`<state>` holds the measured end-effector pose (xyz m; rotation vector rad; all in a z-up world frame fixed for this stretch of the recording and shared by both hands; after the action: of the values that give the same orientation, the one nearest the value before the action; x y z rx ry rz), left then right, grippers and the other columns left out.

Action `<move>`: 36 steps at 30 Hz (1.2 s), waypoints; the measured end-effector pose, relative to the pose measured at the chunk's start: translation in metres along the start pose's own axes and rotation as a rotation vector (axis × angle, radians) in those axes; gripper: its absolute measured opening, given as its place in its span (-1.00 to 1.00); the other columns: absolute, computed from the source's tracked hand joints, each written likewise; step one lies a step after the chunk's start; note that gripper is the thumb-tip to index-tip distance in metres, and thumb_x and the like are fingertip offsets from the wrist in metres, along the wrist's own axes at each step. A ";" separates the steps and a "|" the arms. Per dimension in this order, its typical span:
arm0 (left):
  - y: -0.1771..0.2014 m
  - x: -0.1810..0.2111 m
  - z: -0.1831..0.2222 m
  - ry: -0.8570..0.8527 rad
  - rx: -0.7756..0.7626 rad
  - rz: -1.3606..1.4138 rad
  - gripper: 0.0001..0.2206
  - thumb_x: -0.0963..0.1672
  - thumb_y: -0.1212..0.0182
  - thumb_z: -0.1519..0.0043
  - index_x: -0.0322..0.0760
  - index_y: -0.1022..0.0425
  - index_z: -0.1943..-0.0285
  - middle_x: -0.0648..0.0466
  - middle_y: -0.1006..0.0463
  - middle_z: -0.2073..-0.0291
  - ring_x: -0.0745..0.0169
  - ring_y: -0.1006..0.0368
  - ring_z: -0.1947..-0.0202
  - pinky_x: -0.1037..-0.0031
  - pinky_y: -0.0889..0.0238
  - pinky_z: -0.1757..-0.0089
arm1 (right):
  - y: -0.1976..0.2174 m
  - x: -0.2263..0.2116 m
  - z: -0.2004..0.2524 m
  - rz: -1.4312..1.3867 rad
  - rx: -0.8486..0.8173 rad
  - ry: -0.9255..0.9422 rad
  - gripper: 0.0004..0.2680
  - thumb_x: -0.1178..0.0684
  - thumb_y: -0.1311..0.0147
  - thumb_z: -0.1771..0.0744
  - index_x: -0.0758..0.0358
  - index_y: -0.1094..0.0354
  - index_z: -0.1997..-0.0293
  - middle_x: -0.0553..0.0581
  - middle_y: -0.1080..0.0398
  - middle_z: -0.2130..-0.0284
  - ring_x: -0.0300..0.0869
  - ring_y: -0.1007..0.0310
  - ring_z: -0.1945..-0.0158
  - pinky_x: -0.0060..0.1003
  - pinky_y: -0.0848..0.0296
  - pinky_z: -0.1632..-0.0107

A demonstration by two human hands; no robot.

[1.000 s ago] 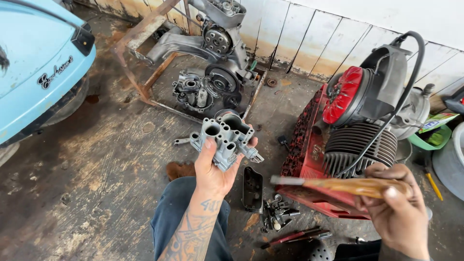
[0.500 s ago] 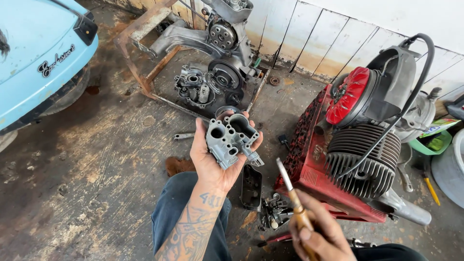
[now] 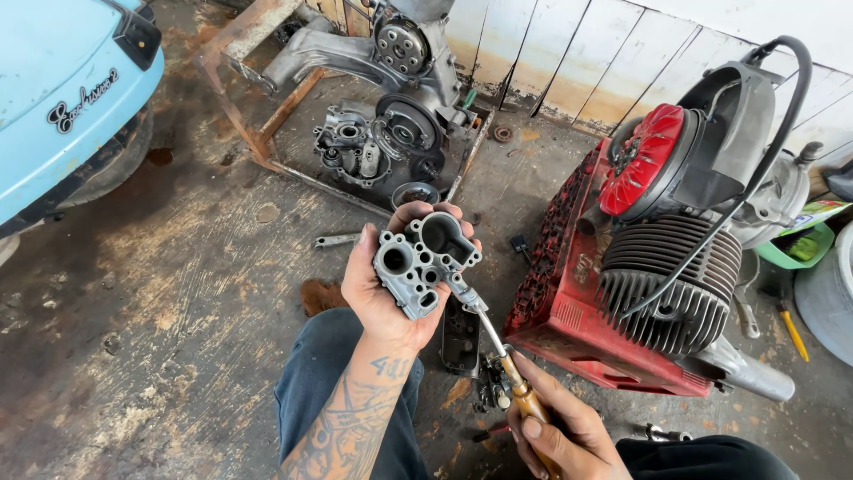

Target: Cleaning the internal passages of a motorcycle carburetor using a screwdriver

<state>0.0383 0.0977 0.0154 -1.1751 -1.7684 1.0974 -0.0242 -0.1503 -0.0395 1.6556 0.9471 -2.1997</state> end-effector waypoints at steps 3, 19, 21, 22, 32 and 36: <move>-0.001 0.000 0.000 0.008 -0.002 0.001 -0.53 0.05 0.11 -0.43 -0.46 -0.44 -0.19 -0.31 -0.47 -0.10 -0.18 -0.46 -0.09 0.07 -0.35 -0.10 | 0.004 0.003 -0.001 -0.012 -0.008 -0.022 -0.51 0.28 -0.04 -0.32 0.38 -0.07 -0.48 0.36 -0.54 0.34 -0.23 -0.32 0.53 -0.44 -0.20 0.53; -0.007 0.001 0.001 -0.002 -0.036 -0.178 -0.55 0.03 0.16 -0.41 -0.44 -0.42 -0.17 -0.30 -0.48 -0.07 -0.16 -0.46 -0.04 0.10 -0.34 -0.06 | 0.009 -0.002 -0.002 0.000 -0.090 0.038 -0.51 0.40 0.05 -0.32 0.37 -0.06 -0.49 0.28 -0.46 0.30 -0.28 -0.16 0.51 -0.46 -0.13 0.55; -0.009 0.000 0.001 0.002 -0.043 -0.157 -0.55 0.03 0.15 -0.41 -0.44 -0.43 -0.17 -0.29 -0.47 -0.07 -0.15 -0.46 -0.04 0.10 -0.33 -0.06 | 0.005 -0.008 -0.003 0.114 -0.088 0.115 -0.52 0.37 0.02 -0.32 0.39 -0.09 -0.46 0.25 -0.49 0.34 -0.28 -0.19 0.53 -0.45 -0.17 0.56; -0.010 0.000 0.001 0.005 -0.050 -0.136 -0.55 0.03 0.14 -0.42 -0.43 -0.44 -0.17 -0.29 -0.47 -0.07 -0.13 -0.46 -0.04 0.09 -0.32 -0.06 | 0.002 -0.011 -0.004 0.229 -0.085 0.193 -0.54 0.35 -0.01 -0.32 0.40 -0.12 -0.44 0.22 -0.52 0.38 -0.29 -0.21 0.55 -0.44 -0.22 0.57; -0.011 0.000 0.002 -0.008 -0.042 -0.153 -0.55 0.03 0.18 -0.42 -0.42 -0.44 -0.16 -0.30 -0.47 -0.04 -0.14 -0.46 -0.01 0.10 -0.33 -0.03 | -0.006 -0.016 -0.001 0.713 0.064 0.256 -0.56 0.22 -0.06 -0.29 0.28 -0.23 -0.37 0.01 -0.54 0.65 -0.37 -0.31 0.69 -0.46 -0.34 0.61; -0.009 0.000 0.003 -0.028 -0.035 -0.257 -0.56 0.01 0.18 -0.40 -0.43 -0.41 -0.16 -0.31 -0.48 -0.03 -0.16 -0.46 -0.02 0.13 -0.34 -0.03 | -0.004 -0.012 -0.002 0.199 -0.014 0.083 -0.54 0.28 0.01 -0.33 0.38 -0.10 -0.46 0.17 -0.41 0.55 -0.30 -0.18 0.65 -0.46 -0.14 0.67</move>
<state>0.0328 0.0953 0.0223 -0.9244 -1.9059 0.9378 -0.0204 -0.1486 -0.0272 1.7632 0.7779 -2.0044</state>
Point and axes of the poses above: each hand's wrist, its own z-axis away from the middle knuckle, its own y-axis out of the back of the hand, x = y × z, the point moved 3 cm from there along -z, towards the middle knuckle
